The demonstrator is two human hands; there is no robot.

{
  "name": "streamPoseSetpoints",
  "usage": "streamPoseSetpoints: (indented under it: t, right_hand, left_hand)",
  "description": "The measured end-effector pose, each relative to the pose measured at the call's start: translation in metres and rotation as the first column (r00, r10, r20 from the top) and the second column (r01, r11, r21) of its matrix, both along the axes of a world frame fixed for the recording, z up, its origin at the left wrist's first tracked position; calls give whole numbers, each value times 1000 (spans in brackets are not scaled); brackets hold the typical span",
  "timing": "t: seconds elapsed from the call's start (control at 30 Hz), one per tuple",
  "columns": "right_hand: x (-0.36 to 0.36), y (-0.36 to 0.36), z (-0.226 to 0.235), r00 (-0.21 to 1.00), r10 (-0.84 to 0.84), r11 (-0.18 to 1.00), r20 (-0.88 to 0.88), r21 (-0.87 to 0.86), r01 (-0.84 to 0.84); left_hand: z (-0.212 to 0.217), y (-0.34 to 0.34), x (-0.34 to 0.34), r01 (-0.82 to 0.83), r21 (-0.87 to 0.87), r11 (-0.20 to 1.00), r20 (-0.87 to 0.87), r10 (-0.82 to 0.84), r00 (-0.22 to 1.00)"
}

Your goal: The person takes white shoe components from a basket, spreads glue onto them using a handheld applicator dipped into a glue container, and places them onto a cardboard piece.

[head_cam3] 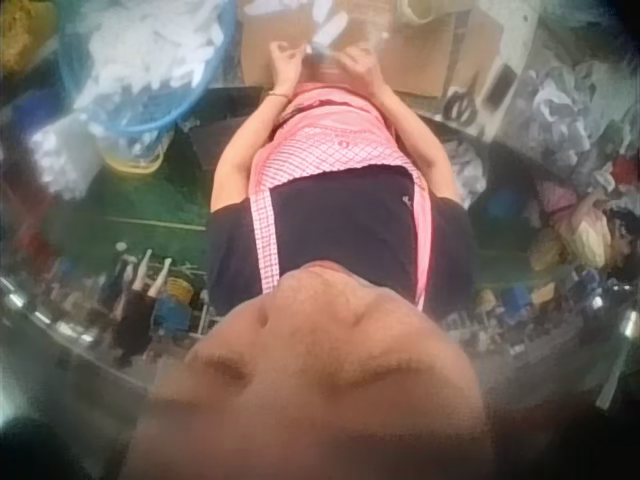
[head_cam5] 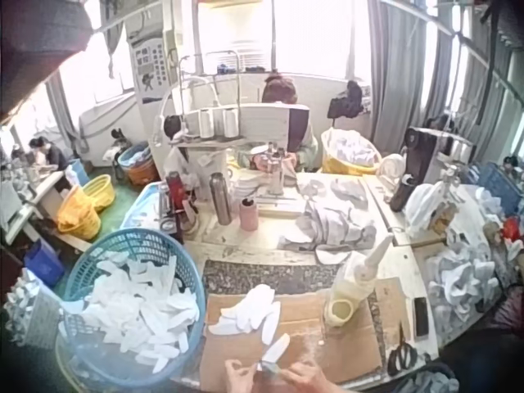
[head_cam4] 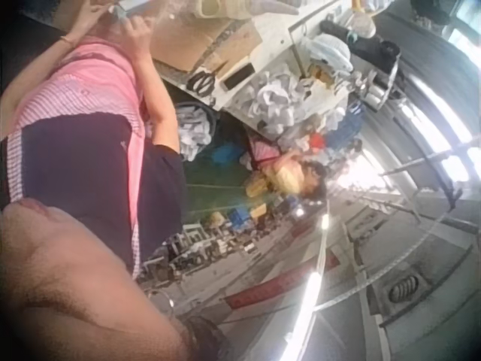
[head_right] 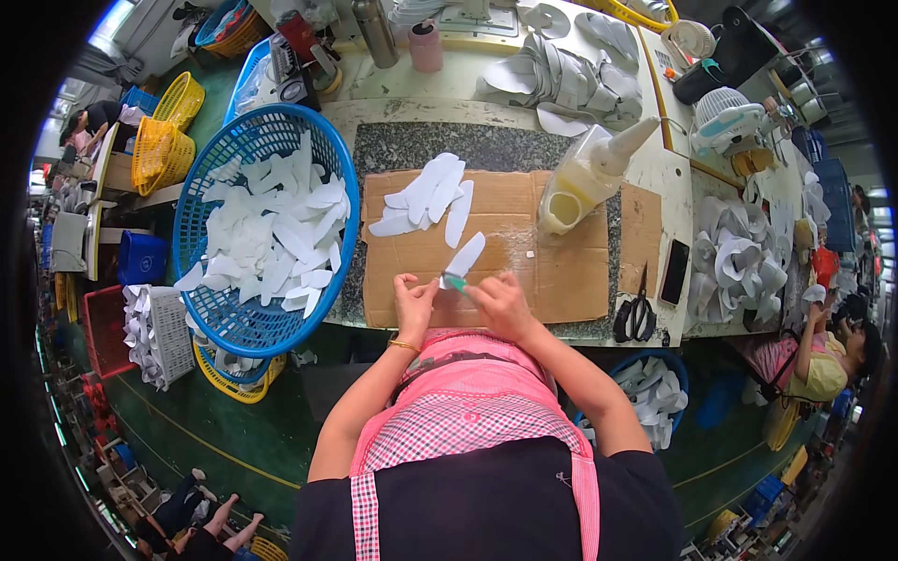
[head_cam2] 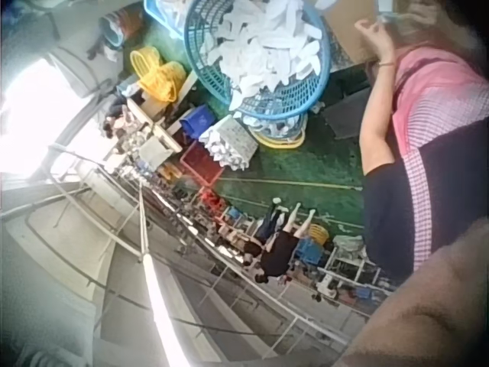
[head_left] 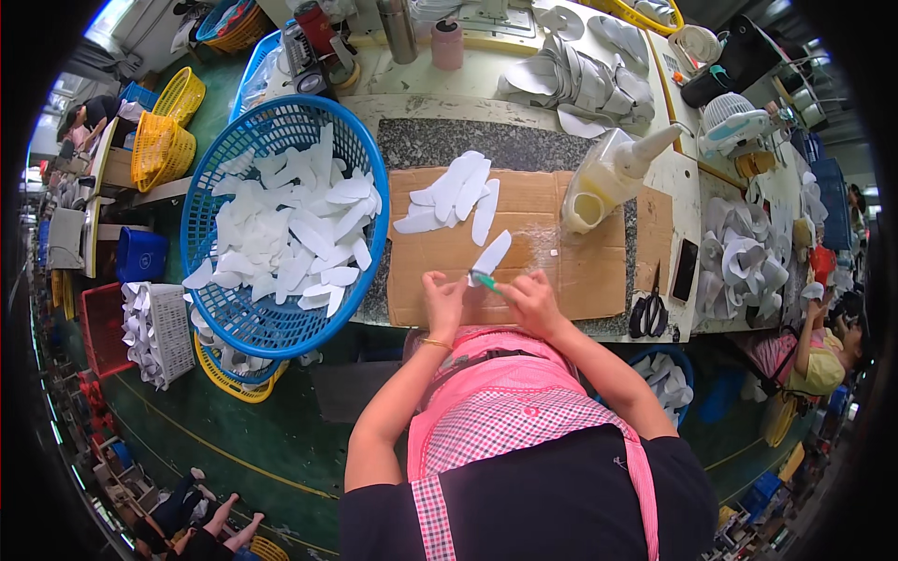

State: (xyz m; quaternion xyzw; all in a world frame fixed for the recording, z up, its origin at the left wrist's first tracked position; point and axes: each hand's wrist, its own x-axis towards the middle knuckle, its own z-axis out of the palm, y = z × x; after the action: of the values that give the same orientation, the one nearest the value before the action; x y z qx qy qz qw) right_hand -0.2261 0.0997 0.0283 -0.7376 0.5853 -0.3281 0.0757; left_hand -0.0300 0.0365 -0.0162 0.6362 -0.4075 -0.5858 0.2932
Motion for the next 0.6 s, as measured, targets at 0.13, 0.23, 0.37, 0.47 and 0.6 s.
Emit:
streamPoseSetpoints:
  t: [0.13,0.23,0.37,0.47,0.6]
  right_hand:
    - [-10,5,2,995,-43,995,86,90,35]
    - [-47,-13,4,929,-367,927,-42,60,369]
    - [-83,-21,31,749,-646,755,146,-26,656]
    - [-106,-18,36,704,-710,699,18,-104,708]
    - [-114,-14,27,807,-578,812,-117,15,584]
  left_hand:
    - [19,5,2,-7,8,1000,13,7,1000]
    - [31,-3,-3,23,-168,985,-2,-24,1000]
    - [118,-44,10,4,-461,888,12,1,1000]
    - [155,-76,50,163,-793,587,442,370,817]
    - [161,-104,88,469,-666,581,743,454,492]
